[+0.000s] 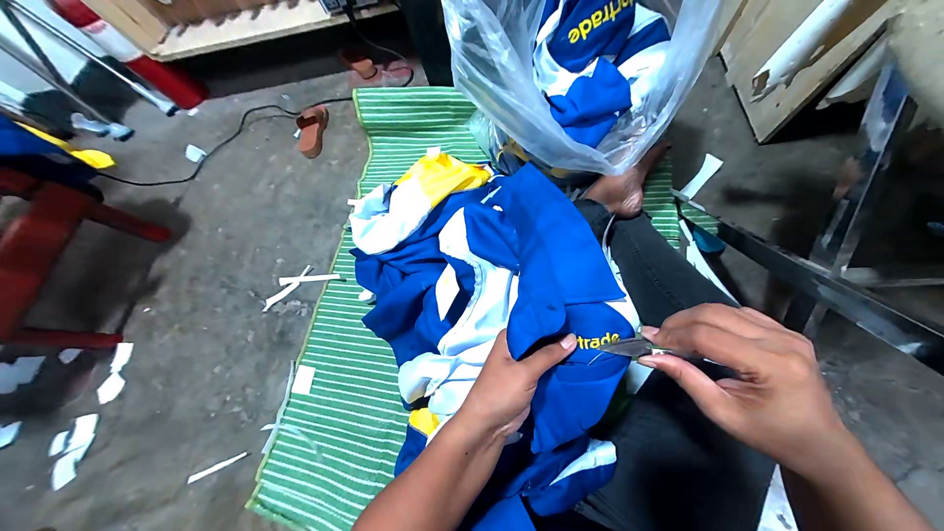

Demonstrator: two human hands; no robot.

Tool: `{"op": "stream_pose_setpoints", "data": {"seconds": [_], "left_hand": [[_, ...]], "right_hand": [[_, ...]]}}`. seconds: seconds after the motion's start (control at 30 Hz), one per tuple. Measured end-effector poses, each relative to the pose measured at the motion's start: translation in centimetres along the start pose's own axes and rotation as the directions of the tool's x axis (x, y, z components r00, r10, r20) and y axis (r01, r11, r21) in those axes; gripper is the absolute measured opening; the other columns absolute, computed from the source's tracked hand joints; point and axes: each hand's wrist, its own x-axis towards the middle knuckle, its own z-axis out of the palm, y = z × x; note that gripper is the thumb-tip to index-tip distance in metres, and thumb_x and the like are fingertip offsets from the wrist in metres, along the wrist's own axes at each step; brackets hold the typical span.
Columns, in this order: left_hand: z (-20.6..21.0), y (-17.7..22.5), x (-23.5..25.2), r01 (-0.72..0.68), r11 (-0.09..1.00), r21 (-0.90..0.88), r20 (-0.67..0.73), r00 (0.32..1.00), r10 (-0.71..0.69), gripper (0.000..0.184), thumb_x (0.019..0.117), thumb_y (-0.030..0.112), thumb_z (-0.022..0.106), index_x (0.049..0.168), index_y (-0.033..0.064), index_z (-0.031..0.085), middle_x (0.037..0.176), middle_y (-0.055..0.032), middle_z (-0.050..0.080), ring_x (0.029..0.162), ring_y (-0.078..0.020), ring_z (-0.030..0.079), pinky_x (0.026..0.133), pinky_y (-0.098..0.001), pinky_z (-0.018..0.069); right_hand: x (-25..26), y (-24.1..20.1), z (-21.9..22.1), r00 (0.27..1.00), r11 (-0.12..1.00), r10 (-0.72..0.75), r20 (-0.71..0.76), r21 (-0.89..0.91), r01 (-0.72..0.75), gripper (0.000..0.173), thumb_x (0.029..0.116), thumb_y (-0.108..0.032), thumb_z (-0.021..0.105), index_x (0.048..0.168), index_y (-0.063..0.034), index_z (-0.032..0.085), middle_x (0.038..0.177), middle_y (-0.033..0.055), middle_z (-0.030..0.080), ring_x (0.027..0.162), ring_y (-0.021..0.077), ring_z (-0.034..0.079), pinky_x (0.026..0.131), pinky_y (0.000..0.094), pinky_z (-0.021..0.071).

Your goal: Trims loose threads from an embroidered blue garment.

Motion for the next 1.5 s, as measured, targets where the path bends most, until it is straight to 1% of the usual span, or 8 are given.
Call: {"op": "stream_pose_setpoints", "data": {"seconds": [0.07, 0.27, 0.67, 0.87, 0.93, 1.13, 1.33, 1.5], "left_hand": [[0.0, 0.0, 0.0, -0.001, 1.000, -0.009, -0.004, 1.000, 0.001, 0.016, 0.0927, -0.009, 0.060, 0.106, -0.0003, 0.063, 0.094, -0.0058, 0.074, 0.090, -0.0116, 0.072, 0.088, -0.0309, 0.0600], [0.1, 0.2, 0.1, -0.043, 0.999, -0.012, 0.004, 0.999, 0.043, 0.015, 0.0924, -0.009, 0.060, 0.104, -0.0002, 0.065, 0.094, -0.0064, 0.074, 0.090, -0.0125, 0.073, 0.088, -0.0315, 0.0604], [0.1, 0.0, 0.1, -0.047, 0.999, -0.026, 0.009, 0.999, 0.048, 0.015, 0.0921, -0.009, 0.061, 0.104, -0.0006, 0.064, 0.094, -0.0075, 0.074, 0.091, -0.0131, 0.073, 0.088, -0.0321, 0.0603], [0.1, 0.1, 0.0, -0.032, 0.998, -0.047, -0.015, 0.999, 0.032, 0.017, 0.0925, -0.008, 0.060, 0.108, -0.0011, 0.062, 0.095, -0.0081, 0.073, 0.091, -0.0138, 0.073, 0.088, -0.0327, 0.0606], [0.1, 0.1, -0.1, -0.001, 0.999, -0.053, -0.021, 1.000, 0.000, 0.018, 0.0929, -0.008, 0.060, 0.109, -0.0012, 0.062, 0.096, -0.0083, 0.073, 0.091, -0.0143, 0.073, 0.088, -0.0331, 0.0606], [0.0, -0.1, -0.2, 0.023, 0.998, -0.052, 0.002, 1.000, -0.023, 0.017, 0.0920, -0.009, 0.061, 0.107, -0.0006, 0.063, 0.094, -0.0080, 0.074, 0.090, -0.0135, 0.073, 0.088, -0.0320, 0.0605], [0.0, 0.0, 0.1, 0.013, 0.999, -0.041, 0.005, 1.000, -0.013, 0.018, 0.0920, -0.008, 0.061, 0.108, -0.0007, 0.063, 0.095, -0.0081, 0.073, 0.091, -0.0138, 0.072, 0.088, -0.0324, 0.0603], [-0.1, 0.0, 0.1, 0.012, 0.999, -0.042, 0.021, 1.000, -0.011, 0.017, 0.0915, -0.009, 0.061, 0.107, -0.0003, 0.063, 0.095, -0.0077, 0.074, 0.092, -0.0137, 0.073, 0.089, -0.0325, 0.0602]], "right_hand": [[-0.1, -0.1, -0.1, 1.000, 1.000, 0.000, -0.006, 0.012, 0.000, 0.028, 0.1001, -0.037, 0.064, 0.096, -0.0145, 0.080, 0.095, 0.0028, 0.077, 0.085, 0.0113, 0.068, 0.074, 0.0322, 0.0492], [-0.7, -0.4, 0.0, 0.991, 0.998, 0.055, -0.122, 0.045, -0.050, 0.027, 0.0973, -0.036, 0.070, 0.103, -0.0107, 0.078, 0.097, 0.0063, 0.075, 0.088, 0.0100, 0.067, 0.076, 0.0281, 0.0503], [-1.0, -0.5, 0.6, 0.990, 0.999, 0.041, -0.136, -0.028, -0.045, 0.027, 0.0985, -0.036, 0.068, 0.102, -0.0118, 0.079, 0.097, 0.0070, 0.076, 0.087, 0.0132, 0.068, 0.074, 0.0317, 0.0497], [-1.2, -0.7, 1.6, 0.981, 0.997, 0.079, -0.177, 0.039, -0.073, 0.027, 0.0968, -0.034, 0.071, 0.101, -0.0084, 0.078, 0.096, 0.0085, 0.075, 0.087, 0.0111, 0.067, 0.075, 0.0262, 0.0507], [-1.2, -0.6, 1.7, 0.981, 0.994, 0.093, -0.168, 0.073, -0.082, 0.027, 0.0962, -0.034, 0.072, 0.102, -0.0087, 0.079, 0.096, 0.0075, 0.075, 0.088, 0.0092, 0.067, 0.076, 0.0242, 0.0510], [-1.0, 0.2, 0.5, 0.996, 0.997, 0.059, -0.065, 0.060, -0.056, 0.027, 0.0980, -0.038, 0.068, 0.102, -0.0138, 0.080, 0.098, 0.0036, 0.076, 0.090, 0.0111, 0.068, 0.078, 0.0329, 0.0509], [-0.3, 0.7, -0.5, 0.996, 0.987, 0.085, 0.019, 0.135, -0.086, 0.028, 0.0956, -0.040, 0.069, 0.103, -0.0145, 0.080, 0.100, -0.0011, 0.075, 0.092, 0.0049, 0.066, 0.083, 0.0282, 0.0522], [0.2, 0.7, -0.4, 0.996, 0.991, 0.074, 0.045, 0.107, -0.078, 0.028, 0.0964, -0.040, 0.068, 0.101, -0.0163, 0.080, 0.098, -0.0023, 0.074, 0.089, 0.0051, 0.066, 0.079, 0.0295, 0.0524]]}}
